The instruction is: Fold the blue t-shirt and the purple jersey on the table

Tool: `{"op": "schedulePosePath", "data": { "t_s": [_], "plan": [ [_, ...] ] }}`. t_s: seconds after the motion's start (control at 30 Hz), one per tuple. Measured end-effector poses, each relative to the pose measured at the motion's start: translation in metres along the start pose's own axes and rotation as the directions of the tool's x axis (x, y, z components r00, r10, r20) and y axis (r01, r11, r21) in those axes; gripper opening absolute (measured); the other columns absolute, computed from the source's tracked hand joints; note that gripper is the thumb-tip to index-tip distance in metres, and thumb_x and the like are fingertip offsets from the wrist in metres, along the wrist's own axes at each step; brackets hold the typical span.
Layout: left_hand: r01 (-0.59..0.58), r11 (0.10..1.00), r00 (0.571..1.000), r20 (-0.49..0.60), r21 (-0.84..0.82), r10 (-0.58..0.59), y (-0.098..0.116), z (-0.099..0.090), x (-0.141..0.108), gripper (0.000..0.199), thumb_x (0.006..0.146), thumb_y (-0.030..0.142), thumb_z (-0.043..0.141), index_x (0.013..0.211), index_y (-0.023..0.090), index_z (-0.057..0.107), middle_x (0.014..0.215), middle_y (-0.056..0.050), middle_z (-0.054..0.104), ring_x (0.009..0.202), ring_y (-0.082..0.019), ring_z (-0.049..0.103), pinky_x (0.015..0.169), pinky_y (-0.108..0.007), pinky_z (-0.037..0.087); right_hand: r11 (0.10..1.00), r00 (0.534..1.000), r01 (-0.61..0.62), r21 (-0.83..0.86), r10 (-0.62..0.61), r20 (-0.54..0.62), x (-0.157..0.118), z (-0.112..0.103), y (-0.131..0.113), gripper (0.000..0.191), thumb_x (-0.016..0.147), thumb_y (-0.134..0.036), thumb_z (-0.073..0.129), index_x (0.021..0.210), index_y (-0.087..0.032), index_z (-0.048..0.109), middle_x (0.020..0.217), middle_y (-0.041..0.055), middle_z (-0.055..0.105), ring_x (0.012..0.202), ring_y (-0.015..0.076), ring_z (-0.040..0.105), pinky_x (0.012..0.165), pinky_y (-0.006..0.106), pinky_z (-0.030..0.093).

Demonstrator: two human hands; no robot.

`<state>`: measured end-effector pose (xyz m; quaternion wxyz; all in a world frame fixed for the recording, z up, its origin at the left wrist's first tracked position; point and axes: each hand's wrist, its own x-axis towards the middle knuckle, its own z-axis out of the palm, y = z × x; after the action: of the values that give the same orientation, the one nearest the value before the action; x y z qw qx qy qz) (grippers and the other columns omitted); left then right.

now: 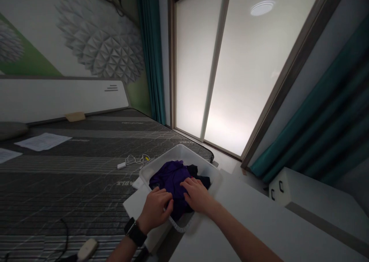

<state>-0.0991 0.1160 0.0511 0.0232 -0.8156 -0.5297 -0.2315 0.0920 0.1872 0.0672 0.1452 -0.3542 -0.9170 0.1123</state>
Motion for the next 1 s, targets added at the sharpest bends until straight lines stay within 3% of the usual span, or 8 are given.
{"op": "schedulePosePath", "data": {
  "t_s": [0.13, 0.23, 0.4, 0.5, 0.63, 0.77, 0.87, 1.0],
  "plan": [
    [0.015, 0.999, 1.000, 0.004, 0.038, -0.015, 0.000, 0.005, 0.000, 0.022, 0.084, 0.019, 0.043, 0.062, 0.021, 0.047, 0.059, -0.001, 0.057, 0.060, -0.016, 0.051, 0.062, -0.036, 0.029, 0.993, 0.982, -0.065, -0.102, 0.082, 0.170, 0.039, 0.028, 0.010, 0.064, 0.079, -0.014, 0.058, 0.140, -0.024, 0.041, 0.144, 0.0155, 0.042, 0.110, 0.0256, 0.060, 0.088, 0.036, 0.047],
    [0.029, 0.998, 0.999, 0.020, 0.054, -0.031, -0.001, 0.005, 0.001, 0.021, 0.083, 0.019, 0.043, 0.062, 0.021, 0.045, 0.059, -0.001, 0.056, 0.060, -0.016, 0.051, 0.063, -0.035, 0.029, 0.981, 0.966, -0.119, -0.151, 0.150, 0.212, 0.056, 0.040, 0.016, 0.074, 0.078, -0.012, 0.059, 0.145, -0.027, 0.032, 0.144, 0.0168, 0.041, 0.104, 0.0245, 0.065, 0.081, 0.032, 0.049],
    [0.046, 0.997, 0.998, 0.050, 0.067, -0.049, 0.001, 0.002, 0.003, 0.021, 0.083, 0.019, 0.044, 0.062, 0.021, 0.045, 0.058, -0.001, 0.056, 0.060, -0.016, 0.052, 0.063, -0.035, 0.029, 0.973, 0.962, -0.136, -0.189, 0.175, 0.209, 0.066, 0.041, 0.016, 0.047, 0.082, -0.005, 0.053, 0.126, -0.022, 0.053, 0.115, 0.0137, 0.061, 0.094, 0.0225, 0.068, 0.076, 0.031, 0.050],
    [0.059, 0.995, 0.996, 0.067, 0.075, -0.064, 0.001, 0.002, 0.003, 0.020, 0.083, 0.020, 0.044, 0.063, 0.021, 0.046, 0.060, -0.001, 0.057, 0.061, -0.017, 0.053, 0.064, -0.035, 0.031, 0.969, 0.968, -0.140, -0.203, 0.177, 0.178, 0.064, 0.031, 0.011, 0.028, 0.087, -0.008, 0.046, 0.106, -0.020, 0.063, 0.106, 0.0113, 0.064, 0.091, 0.0219, 0.068, 0.076, 0.032, 0.049],
    [0.102, 0.994, 0.993, 0.055, 0.047, -0.104, -0.001, 0.003, 0.001, 0.011, 0.085, 0.023, 0.045, 0.087, 0.020, 0.055, 0.067, -0.001, 0.061, 0.064, -0.018, 0.057, 0.068, -0.035, 0.035, 0.966, 0.978, -0.150, -0.209, 0.176, 0.108, 0.053, 0.005, 0.003, 0.030, 0.093, -0.013, 0.037, 0.109, -0.022, 0.060, 0.107, 0.0099, 0.063, 0.089, 0.0218, 0.067, 0.075, 0.032, 0.048],
    [0.139, 0.990, 0.988, 0.068, -0.010, -0.138, -0.002, 0.000, 0.002, 0.048, 0.088, 0.030, 0.046, 0.134, 0.017, 0.036, 0.072, 0.002, 0.064, 0.067, -0.019, 0.062, 0.072, -0.033, 0.039, 0.973, 0.986, -0.154, -0.171, 0.162, 0.031, 0.033, -0.024, -0.005, 0.031, 0.095, -0.017, 0.034, 0.115, -0.024, 0.056, 0.106, 0.0074, 0.062, 0.087, 0.0195, 0.066, 0.074, 0.029, 0.045],
    [0.224, 0.975, 0.961, 0.167, -0.001, -0.221, -0.002, -0.008, 0.014, 0.073, 0.087, 0.041, 0.051, 0.146, 0.014, 0.017, 0.081, -0.002, 0.069, 0.073, -0.022, 0.065, 0.068, -0.031, 0.041, 0.992, 0.992, -0.115, -0.046, 0.113, -0.056, 0.018, -0.039, -0.011, 0.031, 0.092, -0.015, 0.037, 0.114, -0.024, 0.057, 0.105, 0.0049, 0.061, 0.085, 0.0173, 0.064, 0.074, 0.027, 0.044],
    [0.250, 0.959, 0.923, 0.266, 0.133, -0.278, -0.002, -0.018, 0.041, 0.073, 0.081, 0.048, 0.059, 0.142, 0.017, 0.033, 0.109, -0.012, 0.069, 0.100, -0.030, 0.065, 0.078, -0.035, 0.044, 0.963, 0.967, 0.033, 0.266, 0.036, -0.252, 0.002, -0.053, -0.019, 0.036, 0.083, -0.005, 0.038, 0.107, -0.023, 0.058, 0.101, 0.0030, 0.058, 0.091, 0.0159, 0.060, 0.082, 0.027, 0.044]
  ]
}}
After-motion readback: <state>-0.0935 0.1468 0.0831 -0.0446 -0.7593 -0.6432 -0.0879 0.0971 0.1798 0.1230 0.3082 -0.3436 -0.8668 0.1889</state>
